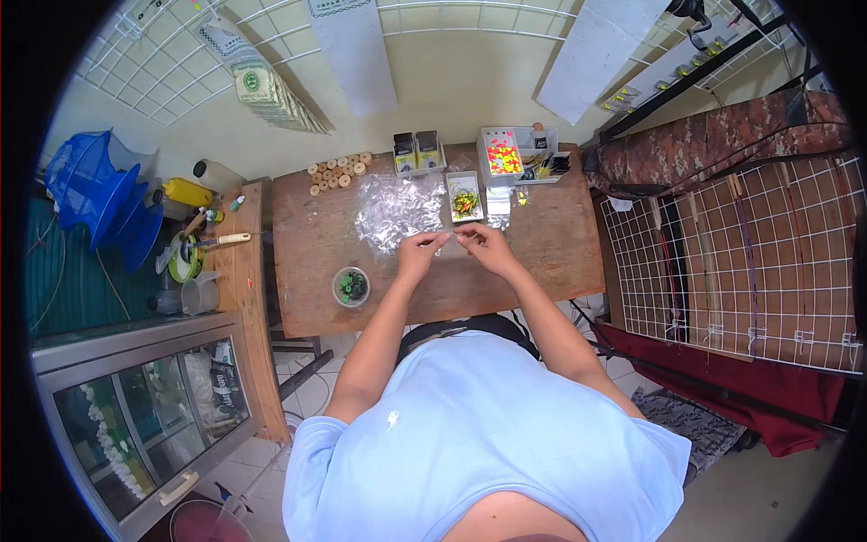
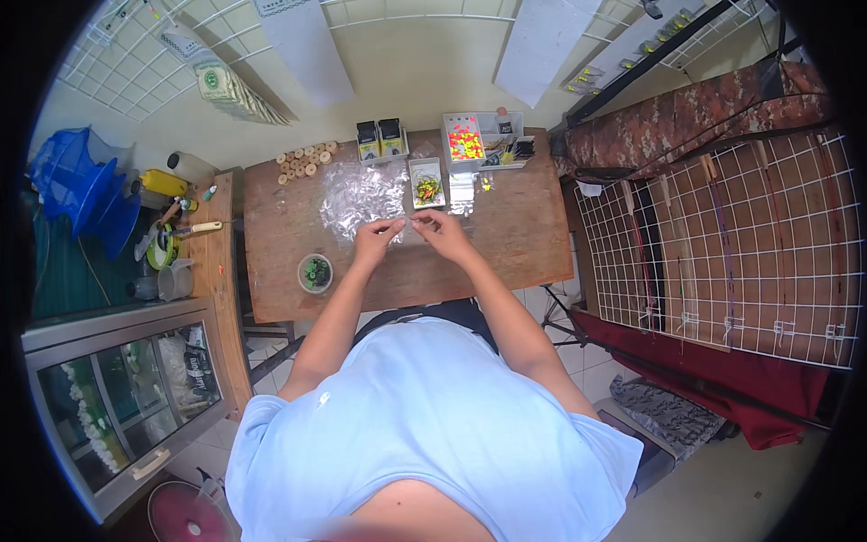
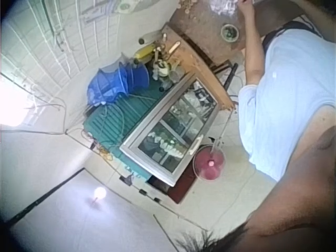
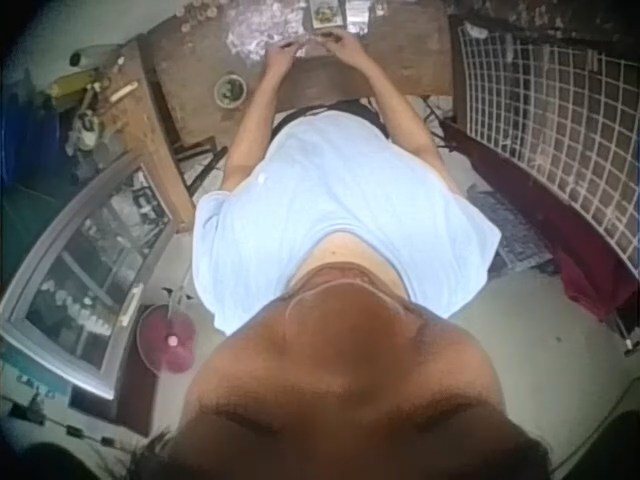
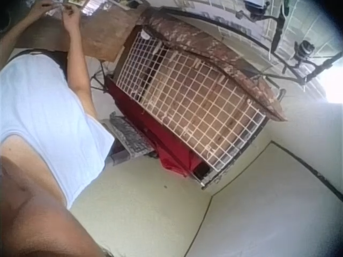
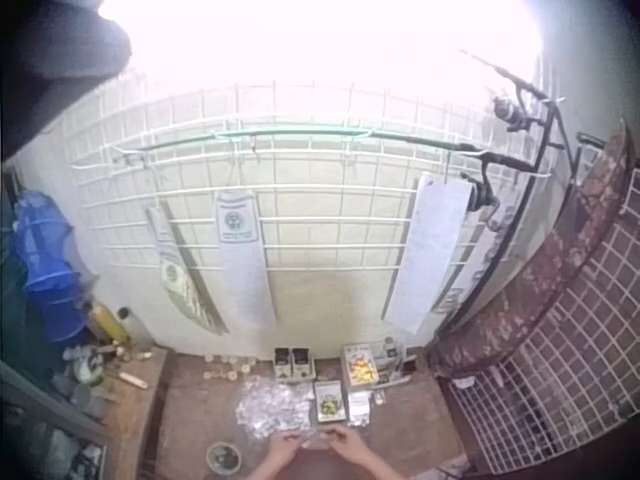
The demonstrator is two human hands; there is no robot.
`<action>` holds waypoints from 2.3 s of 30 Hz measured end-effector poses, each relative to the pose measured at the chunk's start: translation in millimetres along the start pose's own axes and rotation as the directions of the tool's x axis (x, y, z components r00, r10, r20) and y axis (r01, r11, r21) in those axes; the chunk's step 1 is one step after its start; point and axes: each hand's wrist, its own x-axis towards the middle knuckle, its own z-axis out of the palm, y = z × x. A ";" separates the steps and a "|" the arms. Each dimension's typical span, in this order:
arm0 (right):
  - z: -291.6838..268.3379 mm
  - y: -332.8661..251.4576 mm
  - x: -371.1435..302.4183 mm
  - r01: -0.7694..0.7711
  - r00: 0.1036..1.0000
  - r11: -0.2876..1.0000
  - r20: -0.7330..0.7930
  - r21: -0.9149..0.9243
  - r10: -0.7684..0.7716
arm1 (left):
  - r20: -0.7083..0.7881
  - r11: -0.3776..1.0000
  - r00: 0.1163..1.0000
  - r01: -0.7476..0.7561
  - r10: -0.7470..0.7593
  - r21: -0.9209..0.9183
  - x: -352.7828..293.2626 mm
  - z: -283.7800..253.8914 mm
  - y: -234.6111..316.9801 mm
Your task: Assembling and organizing fishing lures, hooks, and weights on a workbench.
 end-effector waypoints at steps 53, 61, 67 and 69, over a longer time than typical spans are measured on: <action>-103.3 9.7 15.5 0.071 0.989 0.995 0.135 -0.068 -0.061 | -0.068 0.983 0.981 -0.182 0.182 0.017 17.7 93.0 41.6; -115.1 19.5 44.0 0.088 0.984 0.991 0.164 -0.104 -0.070 | 0.025 0.986 0.997 -0.071 0.068 0.151 41.9 84.6 35.8; -136.9 14.9 94.3 0.009 0.973 0.882 -0.199 -0.472 -0.116 | -0.004 0.909 0.944 -0.317 0.331 0.269 61.3 83.0 24.9; -141.9 1.7 110.7 0.016 0.942 0.832 -0.269 -0.554 -0.198 | -0.004 0.911 0.948 -0.306 0.319 0.275 64.8 82.1 26.4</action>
